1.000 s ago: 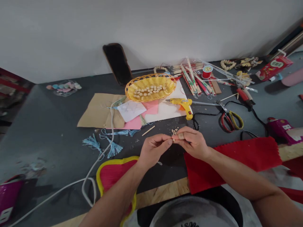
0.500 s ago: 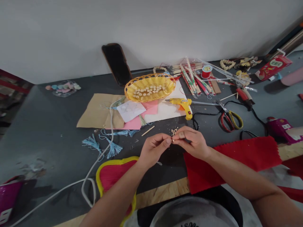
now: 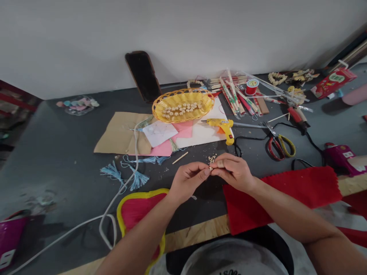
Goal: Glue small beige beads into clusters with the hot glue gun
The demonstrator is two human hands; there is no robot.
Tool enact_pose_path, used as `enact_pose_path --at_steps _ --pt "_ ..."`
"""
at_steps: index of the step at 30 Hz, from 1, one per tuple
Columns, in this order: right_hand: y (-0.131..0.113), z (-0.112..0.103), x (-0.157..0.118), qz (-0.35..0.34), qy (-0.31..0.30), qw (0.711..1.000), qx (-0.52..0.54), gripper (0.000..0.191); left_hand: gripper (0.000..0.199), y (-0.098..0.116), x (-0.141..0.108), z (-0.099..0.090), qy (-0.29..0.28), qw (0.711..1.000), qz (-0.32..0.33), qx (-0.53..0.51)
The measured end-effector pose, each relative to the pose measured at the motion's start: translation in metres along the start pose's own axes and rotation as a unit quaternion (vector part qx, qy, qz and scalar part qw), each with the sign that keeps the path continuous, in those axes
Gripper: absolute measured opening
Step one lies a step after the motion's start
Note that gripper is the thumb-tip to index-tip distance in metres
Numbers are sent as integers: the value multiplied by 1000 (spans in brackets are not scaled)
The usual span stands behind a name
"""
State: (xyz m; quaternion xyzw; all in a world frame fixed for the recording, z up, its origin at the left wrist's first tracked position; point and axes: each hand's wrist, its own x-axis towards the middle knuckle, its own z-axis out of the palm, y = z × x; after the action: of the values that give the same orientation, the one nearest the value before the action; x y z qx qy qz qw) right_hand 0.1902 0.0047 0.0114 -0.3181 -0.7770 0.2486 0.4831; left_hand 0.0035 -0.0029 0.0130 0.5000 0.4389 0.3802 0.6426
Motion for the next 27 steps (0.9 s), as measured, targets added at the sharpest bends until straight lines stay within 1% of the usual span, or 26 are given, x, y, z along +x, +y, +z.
enact_pose_path --at_steps 4,9,12,16,20,23,27 --pt "-2 0 1 10 4 1000 23 18 27 -2 0 -2 -8 1000 9 -2" --pt "-2 1 1 17 -9 999 28 14 28 3 0 -1 -5 998 32 55" --pt "-1 1 0 21 -3 1000 17 13 29 5 0 -1 8 997 29 64" --pt "1 2 -2 25 -8 1000 8 11 28 3 1 0 18 999 8 27" --pt "4 3 -4 14 -11 1000 -1 12 26 0 1 1 22 1000 -11 -17" --pt "4 3 -4 16 -12 1000 4 14 26 -1 2 1 24 999 -22 -35" --pt "3 3 -4 17 -12 1000 3 10 23 -1 2 1 32 998 -31 -53"
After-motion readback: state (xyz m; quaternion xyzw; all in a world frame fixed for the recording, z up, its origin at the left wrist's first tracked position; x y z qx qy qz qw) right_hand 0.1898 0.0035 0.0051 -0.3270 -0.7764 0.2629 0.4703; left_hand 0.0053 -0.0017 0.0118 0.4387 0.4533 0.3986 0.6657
